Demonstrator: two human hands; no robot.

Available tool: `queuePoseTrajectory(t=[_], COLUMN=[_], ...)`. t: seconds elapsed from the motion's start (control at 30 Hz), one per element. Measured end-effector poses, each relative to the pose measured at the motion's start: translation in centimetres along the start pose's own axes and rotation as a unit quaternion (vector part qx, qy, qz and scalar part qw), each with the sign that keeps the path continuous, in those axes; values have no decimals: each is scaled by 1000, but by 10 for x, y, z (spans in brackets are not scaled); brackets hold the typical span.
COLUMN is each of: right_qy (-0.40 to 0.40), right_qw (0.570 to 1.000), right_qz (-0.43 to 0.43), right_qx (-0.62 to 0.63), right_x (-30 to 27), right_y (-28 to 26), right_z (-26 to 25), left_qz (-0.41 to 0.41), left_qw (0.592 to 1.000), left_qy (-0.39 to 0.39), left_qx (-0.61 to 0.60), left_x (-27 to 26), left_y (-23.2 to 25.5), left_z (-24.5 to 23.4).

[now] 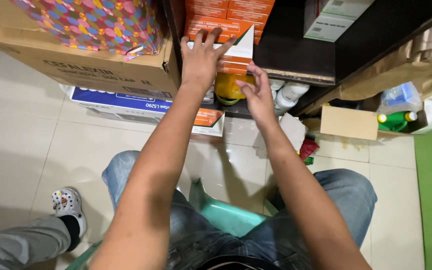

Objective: The person sits on a stool and wipes the surface of small orange and white boxes with a white cloth. They pick up each box, wipe it, and place it on a shelf above. The person repeats this process for several boxes.

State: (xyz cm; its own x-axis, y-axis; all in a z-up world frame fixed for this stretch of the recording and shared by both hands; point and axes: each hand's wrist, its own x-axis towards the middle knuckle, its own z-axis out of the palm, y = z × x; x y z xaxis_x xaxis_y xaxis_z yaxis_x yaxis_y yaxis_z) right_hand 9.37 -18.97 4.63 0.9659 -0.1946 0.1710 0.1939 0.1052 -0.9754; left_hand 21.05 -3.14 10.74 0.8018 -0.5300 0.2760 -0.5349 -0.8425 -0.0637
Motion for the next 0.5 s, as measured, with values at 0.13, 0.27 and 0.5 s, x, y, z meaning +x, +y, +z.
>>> queuePoseTrajectory(t=[0.13,0.27,0.5], right_qy=[-76,-110,60], right_qw=[996,992,982], right_qz=[-45,-42,-120], right_qx=[3,-42,-131], right_x=[8,6,-38], right_y=[21,3,38], right_z=[-23,-29,1], left_qz=[41,31,-118], left_qw=[995,998,897], left_qy=[77,26,270], left_qx=[-43,-42,-330], left_x=[4,-6,-109], left_y=[-14,-6,12], left_z=[14,-8,-6])
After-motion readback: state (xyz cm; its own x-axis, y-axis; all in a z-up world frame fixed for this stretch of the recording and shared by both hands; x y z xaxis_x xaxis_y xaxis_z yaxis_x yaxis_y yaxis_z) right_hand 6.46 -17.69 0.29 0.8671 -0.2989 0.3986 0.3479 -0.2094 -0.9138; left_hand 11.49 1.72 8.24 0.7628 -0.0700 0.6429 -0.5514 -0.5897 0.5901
